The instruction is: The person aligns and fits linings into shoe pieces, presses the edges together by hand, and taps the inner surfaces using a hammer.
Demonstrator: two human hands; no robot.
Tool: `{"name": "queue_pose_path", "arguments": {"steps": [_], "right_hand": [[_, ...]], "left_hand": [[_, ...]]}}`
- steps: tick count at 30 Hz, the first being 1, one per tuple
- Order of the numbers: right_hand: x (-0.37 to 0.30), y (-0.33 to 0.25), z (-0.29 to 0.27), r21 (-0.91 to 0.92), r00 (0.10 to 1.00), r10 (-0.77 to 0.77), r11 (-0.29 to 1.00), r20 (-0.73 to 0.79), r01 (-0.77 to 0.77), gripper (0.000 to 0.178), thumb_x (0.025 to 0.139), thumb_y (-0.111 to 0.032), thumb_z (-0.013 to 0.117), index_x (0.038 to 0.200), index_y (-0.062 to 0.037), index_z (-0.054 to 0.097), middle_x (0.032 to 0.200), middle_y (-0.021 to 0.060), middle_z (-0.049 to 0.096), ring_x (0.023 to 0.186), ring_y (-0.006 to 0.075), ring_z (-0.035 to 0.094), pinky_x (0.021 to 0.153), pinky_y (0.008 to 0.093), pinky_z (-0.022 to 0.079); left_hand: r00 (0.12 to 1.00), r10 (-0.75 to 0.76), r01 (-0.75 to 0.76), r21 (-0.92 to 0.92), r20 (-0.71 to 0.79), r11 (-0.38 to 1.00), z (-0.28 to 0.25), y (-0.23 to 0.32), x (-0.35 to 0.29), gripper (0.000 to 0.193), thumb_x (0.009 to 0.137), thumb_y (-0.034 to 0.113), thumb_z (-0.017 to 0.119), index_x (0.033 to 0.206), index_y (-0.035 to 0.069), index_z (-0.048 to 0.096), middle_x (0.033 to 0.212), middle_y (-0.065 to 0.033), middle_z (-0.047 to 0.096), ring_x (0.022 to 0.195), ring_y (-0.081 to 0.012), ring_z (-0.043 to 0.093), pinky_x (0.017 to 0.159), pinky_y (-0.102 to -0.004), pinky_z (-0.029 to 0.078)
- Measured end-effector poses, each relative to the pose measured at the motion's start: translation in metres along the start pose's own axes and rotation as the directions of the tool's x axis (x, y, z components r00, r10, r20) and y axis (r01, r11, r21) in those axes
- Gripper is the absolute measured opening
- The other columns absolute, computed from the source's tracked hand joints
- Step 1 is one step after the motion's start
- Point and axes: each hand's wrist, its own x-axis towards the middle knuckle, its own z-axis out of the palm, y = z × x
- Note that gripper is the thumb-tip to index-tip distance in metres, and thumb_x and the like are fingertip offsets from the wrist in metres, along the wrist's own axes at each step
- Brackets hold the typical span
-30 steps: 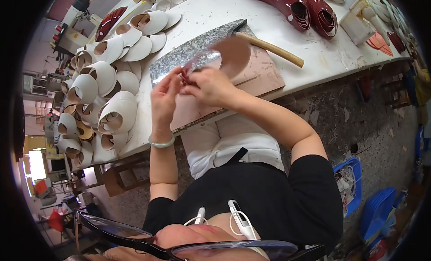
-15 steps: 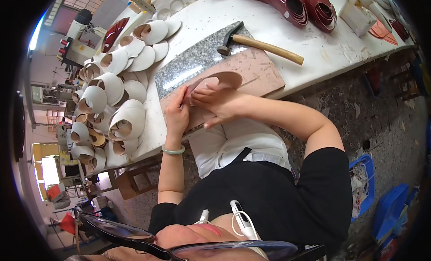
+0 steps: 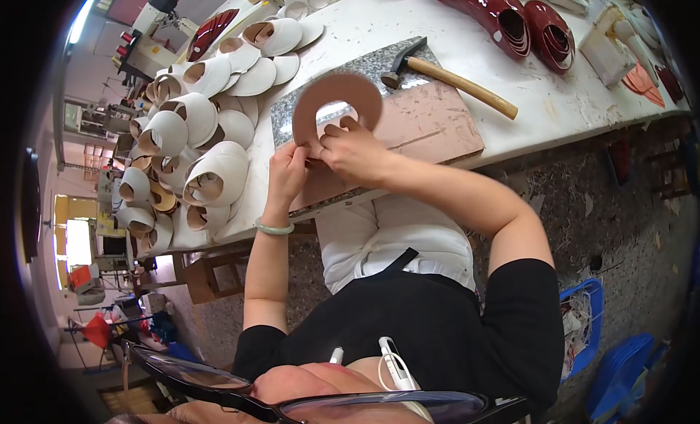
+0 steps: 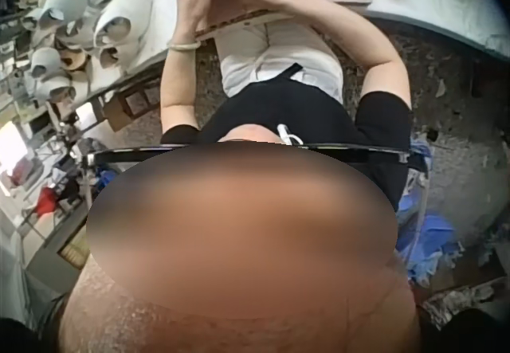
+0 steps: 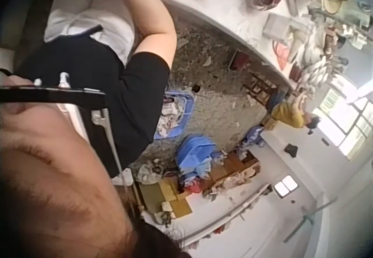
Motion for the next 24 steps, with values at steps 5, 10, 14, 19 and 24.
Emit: {"name": "queue_pose_path", "arguments": {"steps": [5,10,14,19,24], "right_hand": [[0.025,0.036,-0.057,0.566,0.928,-0.340,0.799,0.150,0.202,0.009,0.078,-0.015,0.067,0.077,-0.0068,0.063,0.082,0.0050,0.061,0.091,0.0223,0.057,0.088,0.0362,0.041],[0.031,0.046,-0.091,0.704,0.781,-0.304,0.672,0.546,-0.230,0.010,0.083,-0.010,0.066,0.087,-0.0011,0.063,0.085,0.0116,0.062,0.091,0.0292,0.058,0.082,0.0387,0.045],[0.020,0.038,-0.097,0.658,0.704,-0.213,0.602,0.678,-0.451,0.025,0.087,-0.023,0.067,0.095,0.0000,0.066,0.089,0.0166,0.066,0.080,0.0286,0.062,0.073,0.0388,0.046],[0.011,0.041,-0.109,0.724,0.759,-0.310,0.626,0.572,-0.290,0.027,0.087,-0.026,0.066,0.093,0.0005,0.066,0.086,0.0163,0.062,0.083,0.0317,0.060,0.074,0.0401,0.046],[0.003,0.034,-0.103,0.614,0.743,-0.203,0.718,0.637,-0.330,0.023,0.086,-0.025,0.067,0.084,-0.0025,0.063,0.084,0.0094,0.058,0.091,0.0273,0.054,0.084,0.0398,0.041]], "left_hand": [[0.860,0.479,-0.458,0.150,-0.174,0.876,-0.029,0.029,-0.027,0.060,0.082,0.025,0.072,0.133,0.004,0.048,0.129,-0.0203,0.048,0.119,-0.0366,0.047,0.103,-0.0433,0.033],[0.732,0.564,-0.609,-0.004,0.382,0.793,-0.044,0.029,-0.020,0.025,0.079,0.015,0.073,0.101,0.006,0.064,0.097,-0.0103,0.062,0.094,-0.0267,0.058,0.104,-0.0473,0.028],[0.724,0.545,-0.490,-0.241,0.422,0.838,-0.041,0.040,-0.017,0.012,0.081,0.008,0.070,0.090,0.003,0.064,0.082,-0.0080,0.062,0.077,-0.0246,0.058,0.076,-0.0345,0.045],[0.672,0.595,-0.549,-0.243,0.442,0.800,-0.044,0.052,-0.016,0.013,0.081,0.009,0.071,0.087,0.001,0.063,0.079,-0.0108,0.061,0.072,-0.0266,0.057,0.064,-0.0334,0.045],[0.647,0.660,-0.677,-0.112,0.381,0.728,-0.036,0.063,-0.014,0.012,0.081,0.009,0.071,0.085,0.002,0.063,0.078,-0.0109,0.060,0.072,-0.0279,0.057,0.065,-0.0359,0.045]]}}
